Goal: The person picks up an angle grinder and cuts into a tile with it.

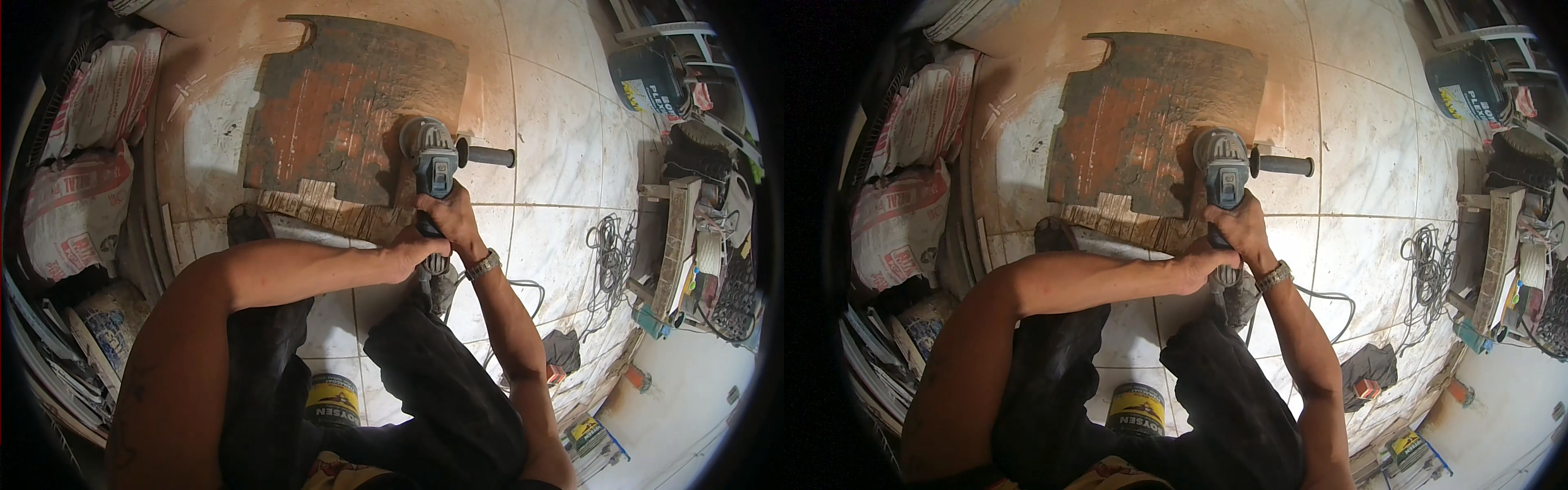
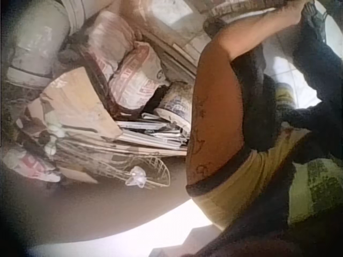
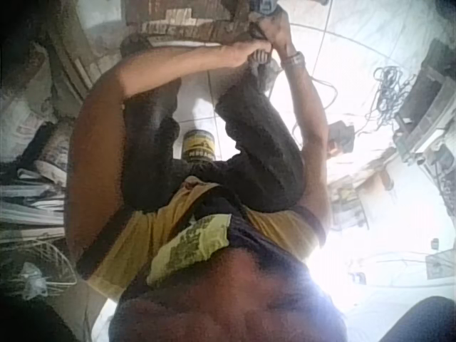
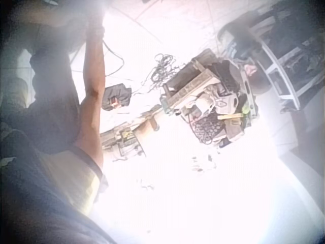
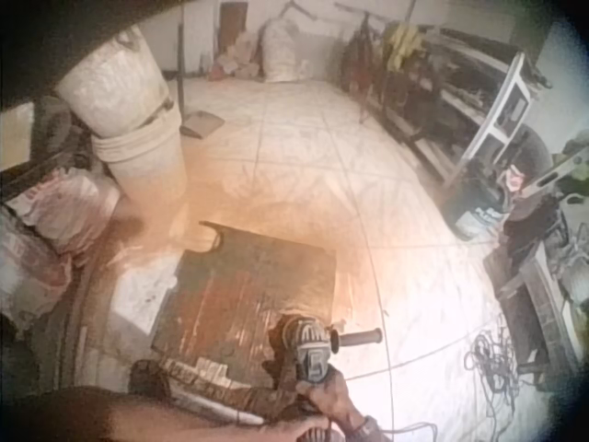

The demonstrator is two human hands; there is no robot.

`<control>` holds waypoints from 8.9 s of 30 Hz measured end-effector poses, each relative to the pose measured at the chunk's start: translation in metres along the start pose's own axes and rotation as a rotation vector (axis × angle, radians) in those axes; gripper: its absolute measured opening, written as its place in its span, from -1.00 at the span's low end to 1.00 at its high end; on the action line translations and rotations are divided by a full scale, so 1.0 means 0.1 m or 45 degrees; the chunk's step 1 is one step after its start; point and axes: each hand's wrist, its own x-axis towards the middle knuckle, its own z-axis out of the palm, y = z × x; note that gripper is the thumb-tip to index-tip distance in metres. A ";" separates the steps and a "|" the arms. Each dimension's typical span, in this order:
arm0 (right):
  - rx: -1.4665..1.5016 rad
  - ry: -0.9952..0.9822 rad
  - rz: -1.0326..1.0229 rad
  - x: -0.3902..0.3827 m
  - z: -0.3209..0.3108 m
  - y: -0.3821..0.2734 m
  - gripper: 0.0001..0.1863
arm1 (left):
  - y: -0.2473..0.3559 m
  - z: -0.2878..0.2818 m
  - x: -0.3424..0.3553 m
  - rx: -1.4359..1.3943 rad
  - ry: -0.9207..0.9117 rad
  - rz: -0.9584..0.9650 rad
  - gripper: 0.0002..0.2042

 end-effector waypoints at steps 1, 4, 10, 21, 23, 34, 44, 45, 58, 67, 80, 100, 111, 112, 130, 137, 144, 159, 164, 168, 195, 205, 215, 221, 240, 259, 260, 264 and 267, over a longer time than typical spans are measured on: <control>0.006 -0.003 0.008 0.00 0.01 -0.01 -0.70 | -0.01 -0.01 0.00 -0.011 -0.003 0.009 -0.78; 0.027 0.002 0.010 0.00 0.02 -0.02 -0.70 | -0.03 -0.03 0.02 0.003 -0.019 0.022 -0.78; 0.086 -0.019 0.041 0.04 0.01 0.05 -0.72 | 0.00 -0.03 0.02 -0.012 -0.043 0.015 -0.80; 0.101 0.017 0.046 0.01 0.02 -0.02 -0.71 | 0.06 -0.01 0.01 0.065 -0.007 0.023 -0.81; 0.086 0.017 0.049 0.02 0.03 -0.03 -0.70 | 0.03 -0.06 0.03 0.106 -0.006 0.048 -0.80; 0.169 -0.014 0.082 0.02 -0.03 0.06 -0.56 | 0.07 0.00 0.05 0.160 0.064 -0.027 -0.76; 0.211 0.059 0.074 -0.05 -0.07 0.04 -0.69 | 0.06 0.09 0.05 0.084 0.006 -0.010 -0.75; 0.220 0.066 0.081 -0.05 -0.07 0.04 -0.71 | 0.04 0.08 0.06 0.074 -0.023 -0.016 -0.77; 0.304 0.132 0.246 -0.13 -0.19 0.08 -0.65 | -0.08 0.09 0.27 0.161 -0.083 -0.140 -0.84; 0.433 0.267 0.282 -0.46 -0.33 -0.01 -0.76 | 0.05 0.35 0.04 0.301 -0.154 -0.126 -0.79; 0.200 0.023 -0.054 -0.22 -0.05 0.09 -0.72 | -0.18 -0.03 -0.08 0.353 -0.214 0.212 -0.77; 0.052 -0.019 0.046 0.02 -0.06 -0.05 -0.65 | -0.12 0.10 0.09 -0.097 -0.032 0.069 -0.83; -0.066 -0.017 0.035 0.04 -0.08 -0.02 -0.62 | -0.13 0.10 0.14 -0.080 -0.033 0.045 -0.86; -0.078 -0.024 0.042 0.04 -0.08 -0.01 -0.62 | -0.14 0.10 0.13 -0.080 -0.032 0.041 -0.86; -0.099 -0.039 -0.015 0.05 -0.10 0.02 -0.64 | -0.24 0.05 0.21 -0.199 -0.157 -0.027 -0.82; -0.048 -0.008 -0.020 0.07 -0.10 0.02 -0.62 | -0.22 0.03 0.27 -0.118 -0.098 0.037 -0.81; -0.052 -0.048 -0.003 0.07 -0.13 0.04 -0.60 | -0.25 0.06 0.28 -0.194 -0.076 -0.057 -0.83; -0.068 -0.074 -0.040 -0.01 -0.10 0.11 -0.57 | -0.36 0.05 0.22 -0.109 -0.104 -0.051 -0.80; -0.065 -0.087 -0.071 -0.05 -0.09 0.14 -0.64 | -0.29 0.08 0.13 -0.030 -0.108 -0.019 -0.82; -0.048 -0.062 -0.009 -0.12 -0.10 0.08 -0.57 | -0.18 0.11 -0.02 0.176 -0.061 0.119 -0.82; -0.015 -0.112 -0.030 -0.32 -0.06 0.16 -0.50 | -0.56 0.09 0.04 0.050 -0.099 0.156 -0.78; -0.136 -0.125 0.002 -0.34 -0.06 0.22 -0.48 | -0.57 0.11 0.00 -0.047 -0.149 0.141 -0.75; -0.108 -0.121 -0.025 -0.41 -0.07 0.27 -0.46 | -0.62 0.13 -0.02 -0.076 -0.139 0.113 -0.68; -0.055 -0.131 -0.007 -0.46 -0.07 0.27 -0.47 | -0.66 0.14 -0.06 -0.063 -0.162 0.170 -0.67; 0.141 -0.063 0.156 -0.71 -0.18 0.04 -0.60 | -0.62 0.28 -0.17 0.127 0.044 0.013 -0.68; 0.008 0.327 0.072 -1.04 -0.86 -0.02 -0.61 | 0.94 -2.11 -0.89 1.055 1.051 1.297 -0.62; 0.062 0.281 0.033 -0.97 -0.72 -0.09 -0.62 | 1.11 -2.79 -1.15 1.247 1.445 1.093 -0.59; 0.158 0.335 0.112 -0.94 -0.78 0.11 -0.65 | 1.22 -2.87 -0.92 1.013 1.234 0.411 -0.51; 0.097 0.348 0.112 -0.97 -0.80 0.07 -0.62 | 1.25 -2.50 -0.69 0.863 1.291 0.417 -0.51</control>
